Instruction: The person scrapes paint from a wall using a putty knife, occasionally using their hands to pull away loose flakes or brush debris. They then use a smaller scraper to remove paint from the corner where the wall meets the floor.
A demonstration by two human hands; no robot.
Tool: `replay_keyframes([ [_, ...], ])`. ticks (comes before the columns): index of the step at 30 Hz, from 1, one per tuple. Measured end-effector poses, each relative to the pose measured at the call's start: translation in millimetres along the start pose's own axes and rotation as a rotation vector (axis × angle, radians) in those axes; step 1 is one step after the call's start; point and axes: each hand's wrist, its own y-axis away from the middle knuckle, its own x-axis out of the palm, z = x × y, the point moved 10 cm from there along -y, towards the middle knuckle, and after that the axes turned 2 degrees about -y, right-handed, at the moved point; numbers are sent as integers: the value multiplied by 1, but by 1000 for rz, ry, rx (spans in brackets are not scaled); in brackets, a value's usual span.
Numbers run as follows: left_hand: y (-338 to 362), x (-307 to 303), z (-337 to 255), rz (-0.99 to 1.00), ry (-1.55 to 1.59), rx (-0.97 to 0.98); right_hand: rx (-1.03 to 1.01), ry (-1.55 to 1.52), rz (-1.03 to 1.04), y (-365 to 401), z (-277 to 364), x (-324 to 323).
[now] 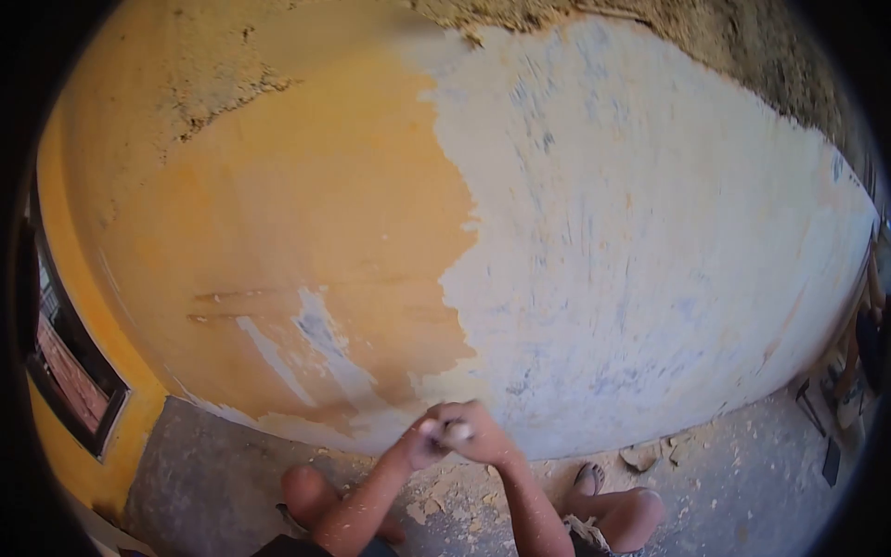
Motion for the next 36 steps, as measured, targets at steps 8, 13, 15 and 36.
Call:
replay_keyframes([
  [8,65,148,-175,-121,-759,688,-693,-758,-1225,13,150,-210],
  [13,1,206,-114,104,-493,303,-852,-807,-1501,23,120,-234],
  [15,-18,229,-103,132,-431,261,-872,-816,-1507,24,105,-229],
  [36,-47,256,-117,232,74,250,-1170,-432,-1274,31,100,-166],
])
